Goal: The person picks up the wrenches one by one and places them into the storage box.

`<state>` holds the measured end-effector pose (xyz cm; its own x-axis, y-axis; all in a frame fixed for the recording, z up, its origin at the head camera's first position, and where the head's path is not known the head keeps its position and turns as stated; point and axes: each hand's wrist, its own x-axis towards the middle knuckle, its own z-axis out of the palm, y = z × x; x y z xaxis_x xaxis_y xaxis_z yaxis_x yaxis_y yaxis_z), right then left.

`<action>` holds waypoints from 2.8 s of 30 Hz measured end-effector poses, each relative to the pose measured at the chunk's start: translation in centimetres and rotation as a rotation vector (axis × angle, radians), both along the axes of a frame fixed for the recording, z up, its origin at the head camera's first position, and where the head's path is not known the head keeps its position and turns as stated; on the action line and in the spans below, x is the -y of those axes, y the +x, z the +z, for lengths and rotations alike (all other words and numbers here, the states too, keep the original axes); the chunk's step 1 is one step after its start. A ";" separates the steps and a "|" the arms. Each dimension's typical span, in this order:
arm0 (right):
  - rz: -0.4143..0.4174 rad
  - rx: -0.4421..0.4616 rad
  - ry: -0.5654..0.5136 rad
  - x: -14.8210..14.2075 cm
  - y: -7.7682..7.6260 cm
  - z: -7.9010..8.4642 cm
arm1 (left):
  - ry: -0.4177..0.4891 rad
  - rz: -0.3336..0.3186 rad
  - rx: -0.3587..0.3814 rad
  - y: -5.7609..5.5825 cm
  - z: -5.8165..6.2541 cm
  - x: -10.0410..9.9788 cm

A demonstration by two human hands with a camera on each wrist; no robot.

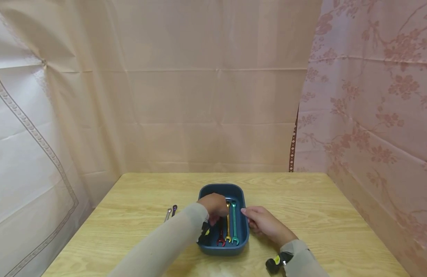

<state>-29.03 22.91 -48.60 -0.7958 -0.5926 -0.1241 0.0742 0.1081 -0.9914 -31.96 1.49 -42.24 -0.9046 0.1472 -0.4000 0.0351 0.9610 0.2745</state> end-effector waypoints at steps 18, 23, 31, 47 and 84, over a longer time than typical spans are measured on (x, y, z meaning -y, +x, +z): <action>-0.044 -0.012 0.055 -0.1 0.1 0.6 | 0.023 -0.077 -0.060 0.4 2.1 0.8; -0.042 -0.019 0.053 -0.4 0.2 0.9 | -0.003 -0.166 -0.103 0.6 3.7 1.2; -0.021 -0.019 0.034 -0.3 0.2 0.7 | 0.101 -0.162 -0.137 0.6 5.5 2.9; -0.033 -0.019 0.032 -0.2 0.3 0.7 | 0.189 -0.148 -0.306 1.5 6.4 8.2; -0.044 -0.021 0.051 -0.6 0.2 0.6 | 0.245 0.021 -0.373 4.4 4.2 13.9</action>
